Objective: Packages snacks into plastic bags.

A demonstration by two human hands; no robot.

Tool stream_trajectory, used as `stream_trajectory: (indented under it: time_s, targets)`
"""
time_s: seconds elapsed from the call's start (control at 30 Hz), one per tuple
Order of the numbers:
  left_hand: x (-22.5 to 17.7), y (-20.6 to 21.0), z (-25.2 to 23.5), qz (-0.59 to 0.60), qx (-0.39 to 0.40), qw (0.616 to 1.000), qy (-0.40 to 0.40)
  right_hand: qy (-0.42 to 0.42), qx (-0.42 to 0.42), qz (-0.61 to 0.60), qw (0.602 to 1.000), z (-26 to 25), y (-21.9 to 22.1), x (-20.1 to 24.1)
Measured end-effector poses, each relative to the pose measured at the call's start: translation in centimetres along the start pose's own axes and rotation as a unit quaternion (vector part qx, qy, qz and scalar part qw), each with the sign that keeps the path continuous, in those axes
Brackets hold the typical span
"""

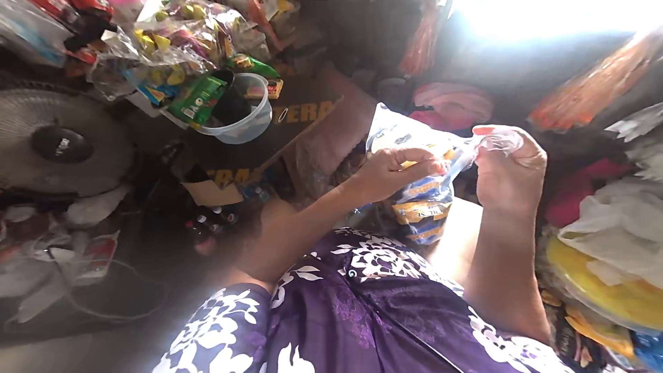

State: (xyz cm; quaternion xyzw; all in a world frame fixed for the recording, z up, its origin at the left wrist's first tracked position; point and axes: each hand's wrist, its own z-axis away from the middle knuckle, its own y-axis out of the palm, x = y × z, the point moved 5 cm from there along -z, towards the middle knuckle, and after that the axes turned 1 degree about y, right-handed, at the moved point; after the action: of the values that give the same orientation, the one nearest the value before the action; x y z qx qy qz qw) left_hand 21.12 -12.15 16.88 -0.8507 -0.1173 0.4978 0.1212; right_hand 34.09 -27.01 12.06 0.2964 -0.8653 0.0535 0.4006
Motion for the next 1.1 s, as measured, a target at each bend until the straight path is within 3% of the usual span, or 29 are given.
stream_trajectory:
  time_s: [0.4,0.63,0.73,0.87,1.1]
  targets:
    - [-2.3,0.7,0.3,-0.162,0.028,0.981,0.106,0.091,0.052,-0.224,0.969,-0.1,2.8,-0.1]
    - [-4.9,0.1,0.5,-0.268,-0.009,0.945,0.186,0.084,0.13,-0.208,0.966,-1.3,4.9,1.4]
    - [-4.9,-0.5,0.8,-0.242,-0.024,0.952,0.185,0.087,0.143,-0.185,0.968,-1.4,5.7,1.7]
    - [-5.4,-1.3,1.2,-0.196,-0.038,0.963,0.179,0.091,0.079,-0.184,0.976,-1.8,5.7,2.3]
    - [-7.0,-0.7,1.0,0.014,0.083,0.991,0.108,0.087,-0.028,-0.266,0.96,-0.6,4.5,4.6]
